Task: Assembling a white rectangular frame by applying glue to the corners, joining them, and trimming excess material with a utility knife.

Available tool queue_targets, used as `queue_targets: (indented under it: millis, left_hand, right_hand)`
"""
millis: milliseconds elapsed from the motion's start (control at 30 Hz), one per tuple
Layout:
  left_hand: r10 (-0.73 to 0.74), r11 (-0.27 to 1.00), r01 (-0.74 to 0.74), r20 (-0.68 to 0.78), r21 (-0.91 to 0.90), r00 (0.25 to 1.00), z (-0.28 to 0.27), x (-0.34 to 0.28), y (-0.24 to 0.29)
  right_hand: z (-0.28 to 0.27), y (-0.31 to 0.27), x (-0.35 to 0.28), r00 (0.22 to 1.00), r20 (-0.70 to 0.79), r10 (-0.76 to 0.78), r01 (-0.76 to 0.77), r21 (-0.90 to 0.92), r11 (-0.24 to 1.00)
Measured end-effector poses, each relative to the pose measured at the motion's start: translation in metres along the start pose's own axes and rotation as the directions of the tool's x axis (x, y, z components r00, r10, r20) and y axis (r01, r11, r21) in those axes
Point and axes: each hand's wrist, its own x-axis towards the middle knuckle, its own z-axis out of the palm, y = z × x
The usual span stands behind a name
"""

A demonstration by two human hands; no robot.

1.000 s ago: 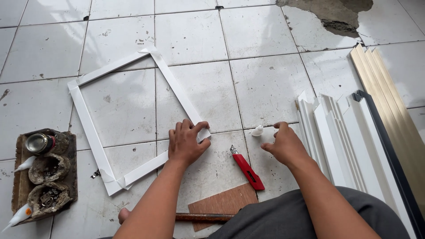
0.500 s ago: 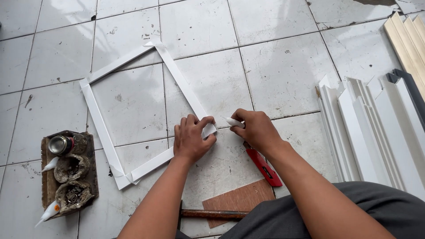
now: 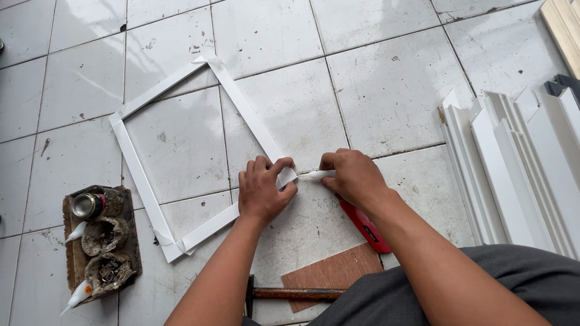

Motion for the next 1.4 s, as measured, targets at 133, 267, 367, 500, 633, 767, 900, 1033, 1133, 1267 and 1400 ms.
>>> queue_targets:
  millis: [133,267,367,500,633,767,900,1033,1133,1267,1400]
  left_hand:
    - [0.001,1.000,-0.001,0.003,0.003,1.000,-0.0007,-0.0001,0.0009]
    - [0.003,1.000,-0.003,0.000,0.006,1.000,-0.0009,0.0003,0.0006]
    - [0.007,1.000,-0.007,-0.007,0.002,1.000,0.0002,-0.0002,-0.0002]
    - [0.011,1.000,-0.011,-0.021,0.003,1.000,0.0009,-0.0003,-0.0002]
    - [0.011,1.000,-0.011,-0.019,0.000,1.000,0.0013,0.0000,-0.0006]
    - [0.011,1.000,-0.011,-0.022,-0.005,1.000,0.0016,0.0001,-0.0007]
    - [0.007,1.000,-0.007,-0.009,-0.002,1.000,0.0015,0.0000,-0.0008]
    - [0.011,1.000,-0.011,-0.021,0.001,1.000,0.0021,-0.0005,-0.0010]
    - [0.009,1.000,-0.009,-0.015,0.002,1.000,0.0015,0.0002,-0.0006]
    - [0.009,1.000,-0.009,-0.004,0.005,1.000,0.0007,0.0005,-0.0006]
    - [0.007,1.000,-0.007,-0.005,0.009,1.000,0.0005,0.0000,0.0000]
  right_hand:
    - [0.0020,0.0002,0.0011,1.000,-0.006,-0.003,0.003,0.000,1.000]
    - [0.0019,-0.0011,0.0007,1.000,-0.011,-0.014,0.014,0.011,1.000]
    - [0.0016,-0.0016,0.0006,1.000,-0.009,-0.022,0.022,0.017,1.000]
    - [0.0007,-0.0024,-0.0008,1.000,-0.014,-0.024,0.024,0.028,0.999]
    - [0.0009,-0.0010,-0.0005,0.999,-0.011,-0.034,0.035,0.025,0.999]
    - [0.0010,-0.0020,-0.0002,0.999,-0.018,-0.034,0.035,0.028,0.999]
    - [0.0011,-0.0024,-0.0013,0.999,-0.023,-0.039,0.040,0.022,0.999]
    - [0.0024,-0.0012,-0.0012,0.999,-0.019,-0.048,0.048,0.032,0.998]
    - [0.0038,-0.0003,-0.0007,0.998,-0.029,-0.052,0.053,0.038,0.998]
    - [0.0052,0.0009,0.0001,0.997,-0.045,-0.066,0.067,0.024,0.997]
    - [0.0067,0.0024,0.0009,0.996,-0.045,-0.080,0.080,0.011,0.997]
